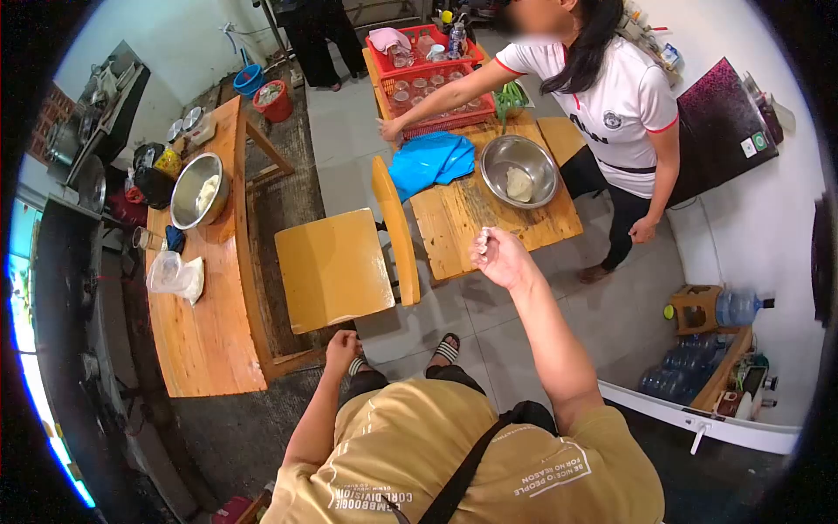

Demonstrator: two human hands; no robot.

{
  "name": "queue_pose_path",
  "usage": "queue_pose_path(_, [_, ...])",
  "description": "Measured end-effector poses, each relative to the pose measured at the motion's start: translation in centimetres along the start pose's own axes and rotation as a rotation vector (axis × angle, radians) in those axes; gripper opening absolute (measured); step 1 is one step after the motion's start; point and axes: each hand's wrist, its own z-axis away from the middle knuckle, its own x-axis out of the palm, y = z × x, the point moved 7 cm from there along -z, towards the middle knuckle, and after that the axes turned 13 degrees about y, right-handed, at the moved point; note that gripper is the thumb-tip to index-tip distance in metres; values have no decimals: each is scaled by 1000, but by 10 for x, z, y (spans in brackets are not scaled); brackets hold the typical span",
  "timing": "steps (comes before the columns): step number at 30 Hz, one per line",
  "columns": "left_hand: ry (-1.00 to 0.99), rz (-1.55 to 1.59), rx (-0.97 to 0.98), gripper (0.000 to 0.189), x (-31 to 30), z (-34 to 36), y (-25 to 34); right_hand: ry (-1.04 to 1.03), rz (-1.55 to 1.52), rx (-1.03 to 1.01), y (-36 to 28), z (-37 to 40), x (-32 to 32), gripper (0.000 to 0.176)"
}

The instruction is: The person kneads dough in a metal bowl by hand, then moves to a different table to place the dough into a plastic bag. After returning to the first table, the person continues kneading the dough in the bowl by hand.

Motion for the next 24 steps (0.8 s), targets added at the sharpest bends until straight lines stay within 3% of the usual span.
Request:
queue_pose_path(3, [-78,-88,82,23,29,0,2,13,-17,-44,-23,-1,-27,24])
queue_pose_path(8, [-143,-183,30,25,40,-7,4,25,-53,-61,-36,-2,-55,26])
queue_pose_path(14, [-158,-571,158,35,33,-53,-36,83,-33,-133,-46,28,-53,26])
queue_pose_path(18, [-161,-471,10,38,31,-91,-101,122,-36,-172,-51,37,-46,26])
queue_pose_path(22, [-211,-592,48,38,22,-91,-103,116,-2,-183,-48,34,-37,27])
queue_pose_path(24, [-139,-605,81,39,5,-79,-88,139,-1,-195,-44,34,-34,27])
